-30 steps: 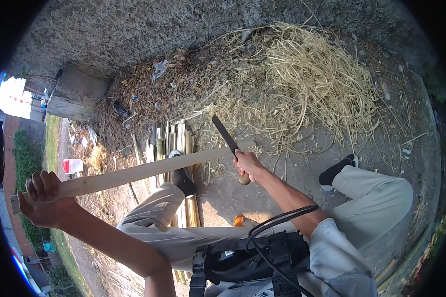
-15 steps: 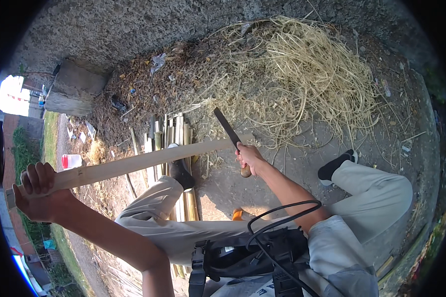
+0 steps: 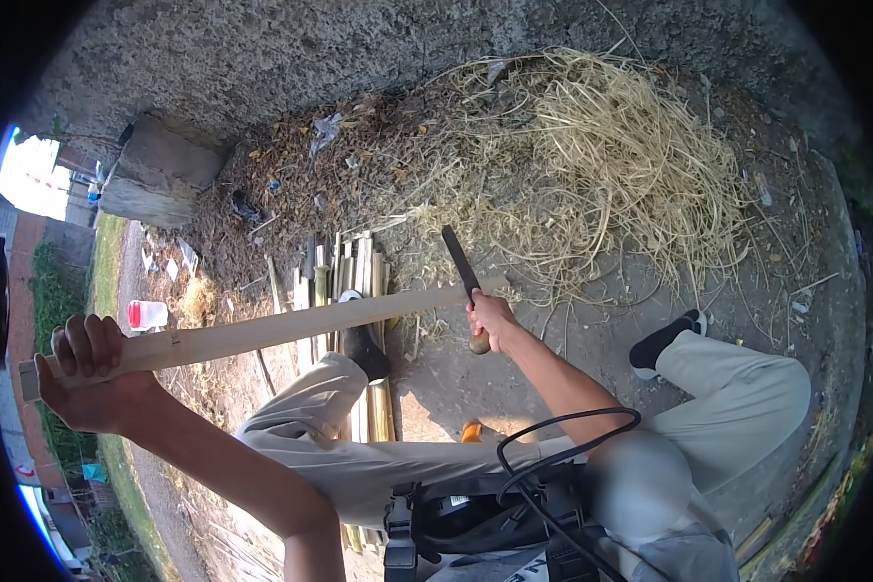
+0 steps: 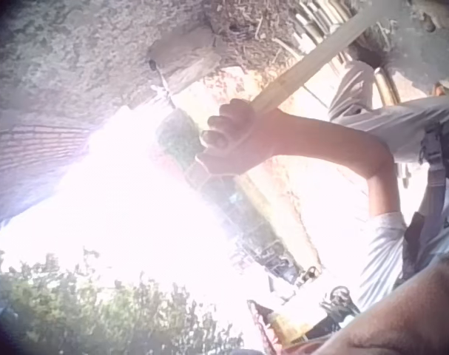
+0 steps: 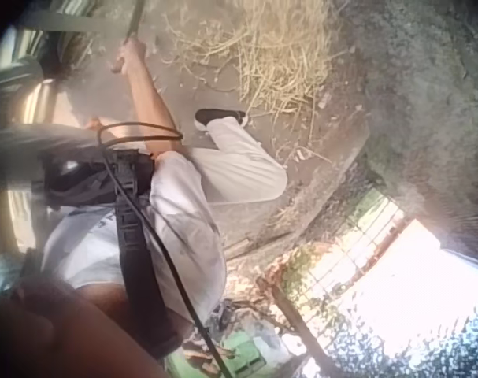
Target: The person shaves a piece of bamboo by hand using a blade, removing thin strips from the surface and then picking up a different piece of bamboo from the ground to continue.
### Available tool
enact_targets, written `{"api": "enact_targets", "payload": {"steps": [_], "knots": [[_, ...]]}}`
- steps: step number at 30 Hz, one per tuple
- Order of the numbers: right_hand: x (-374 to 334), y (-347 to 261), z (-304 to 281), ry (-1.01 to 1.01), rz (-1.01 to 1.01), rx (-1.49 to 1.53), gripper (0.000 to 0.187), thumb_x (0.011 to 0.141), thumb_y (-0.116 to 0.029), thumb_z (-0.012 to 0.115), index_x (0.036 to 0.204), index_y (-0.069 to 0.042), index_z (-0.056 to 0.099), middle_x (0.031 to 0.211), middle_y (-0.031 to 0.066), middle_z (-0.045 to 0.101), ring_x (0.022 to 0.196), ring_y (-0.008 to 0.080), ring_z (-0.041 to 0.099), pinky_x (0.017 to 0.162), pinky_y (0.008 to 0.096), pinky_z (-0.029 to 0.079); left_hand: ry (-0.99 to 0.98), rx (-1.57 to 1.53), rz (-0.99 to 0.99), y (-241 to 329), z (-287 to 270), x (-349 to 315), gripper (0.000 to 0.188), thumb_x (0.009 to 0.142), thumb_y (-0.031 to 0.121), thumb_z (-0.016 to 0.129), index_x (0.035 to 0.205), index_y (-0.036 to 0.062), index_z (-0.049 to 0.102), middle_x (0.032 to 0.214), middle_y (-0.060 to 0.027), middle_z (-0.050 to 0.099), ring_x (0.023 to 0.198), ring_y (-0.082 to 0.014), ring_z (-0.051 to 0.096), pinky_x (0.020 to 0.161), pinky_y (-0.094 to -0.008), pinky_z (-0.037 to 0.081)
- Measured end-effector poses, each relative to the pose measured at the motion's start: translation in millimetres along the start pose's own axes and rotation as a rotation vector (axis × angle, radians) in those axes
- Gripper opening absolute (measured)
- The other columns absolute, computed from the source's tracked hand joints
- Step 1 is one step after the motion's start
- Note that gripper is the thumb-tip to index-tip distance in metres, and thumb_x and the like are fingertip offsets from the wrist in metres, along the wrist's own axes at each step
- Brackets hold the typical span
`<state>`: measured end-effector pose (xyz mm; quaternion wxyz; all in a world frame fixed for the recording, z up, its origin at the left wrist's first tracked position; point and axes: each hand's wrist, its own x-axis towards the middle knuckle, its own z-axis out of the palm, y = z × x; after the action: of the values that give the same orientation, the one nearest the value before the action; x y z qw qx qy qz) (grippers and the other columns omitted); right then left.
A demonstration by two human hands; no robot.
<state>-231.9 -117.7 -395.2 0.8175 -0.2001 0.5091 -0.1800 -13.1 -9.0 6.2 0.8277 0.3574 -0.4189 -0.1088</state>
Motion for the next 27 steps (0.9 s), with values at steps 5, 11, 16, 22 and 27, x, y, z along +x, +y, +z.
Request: {"api": "enact_targets", "payload": {"steps": [5, 11, 16, 22, 27], "knots": [[-8, 6, -20, -0.092, 0.018, -0.114, 0.035, 0.097, -0.036, 0.041, 0.074, -0.009, 0.045, 0.052, -0.0042, 0.038, 0.04, 0.0065, 0.033, 0.039, 0.0233, 0.029, -0.028, -0.048, -0.015, -1, 2, 2, 0.03, 0.085, 0.028, 0.048, 0.064, 0.0142, 0.03, 0.051, 0.0002, 0.027, 0.039, -0.0084, 0.022, 0.037, -0.0222, 0.02], [-8, -1, -25, -0.107, 0.047, -0.089, 0.036, 0.098, -0.037, 0.039, 0.075, -0.01, 0.044, 0.053, -0.0063, 0.037, 0.04, 0.0057, 0.029, 0.039, 0.0222, 0.027, -0.051, -0.008, -0.014, 0, 0, 6, 0.03, 0.085, 0.027, 0.048, 0.064, 0.014, 0.03, 0.052, 0.0003, 0.027, 0.04, -0.0086, 0.022, 0.038, -0.0225, 0.021], [-8, 10, -4, -0.076, 0.127, 0.094, 0.036, 0.097, -0.039, 0.04, 0.074, -0.011, 0.044, 0.052, -0.0074, 0.036, 0.04, 0.0041, 0.029, 0.039, 0.0214, 0.027, -0.046, 0.009, -0.02, -1, 1, 5, 0.029, 0.085, 0.027, 0.047, 0.064, 0.0142, 0.03, 0.052, 0.0003, 0.027, 0.04, -0.0088, 0.022, 0.038, -0.0223, 0.021], [-2, 4, 0, -0.062, 0.061, 0.075, 0.037, 0.097, -0.037, 0.041, 0.072, -0.01, 0.045, 0.051, -0.0049, 0.037, 0.038, 0.0058, 0.03, 0.037, 0.0223, 0.027, -0.009, -0.025, -0.025, -1, -5, -2, 0.03, 0.085, 0.026, 0.047, 0.064, 0.0146, 0.03, 0.051, 0.0011, 0.026, 0.039, -0.0085, 0.021, 0.037, -0.0218, 0.02], [2, 0, 2, -0.018, 0.007, 0.063, 0.039, 0.097, -0.038, 0.041, 0.07, -0.01, 0.044, 0.051, -0.0049, 0.037, 0.038, 0.0056, 0.03, 0.037, 0.023, 0.027, 0.064, -0.004, 0.011, 5, 9, -5, 0.031, 0.087, 0.027, 0.047, 0.063, 0.0146, 0.03, 0.05, 0.0011, 0.027, 0.038, -0.0075, 0.021, 0.035, -0.0214, 0.02]]}}
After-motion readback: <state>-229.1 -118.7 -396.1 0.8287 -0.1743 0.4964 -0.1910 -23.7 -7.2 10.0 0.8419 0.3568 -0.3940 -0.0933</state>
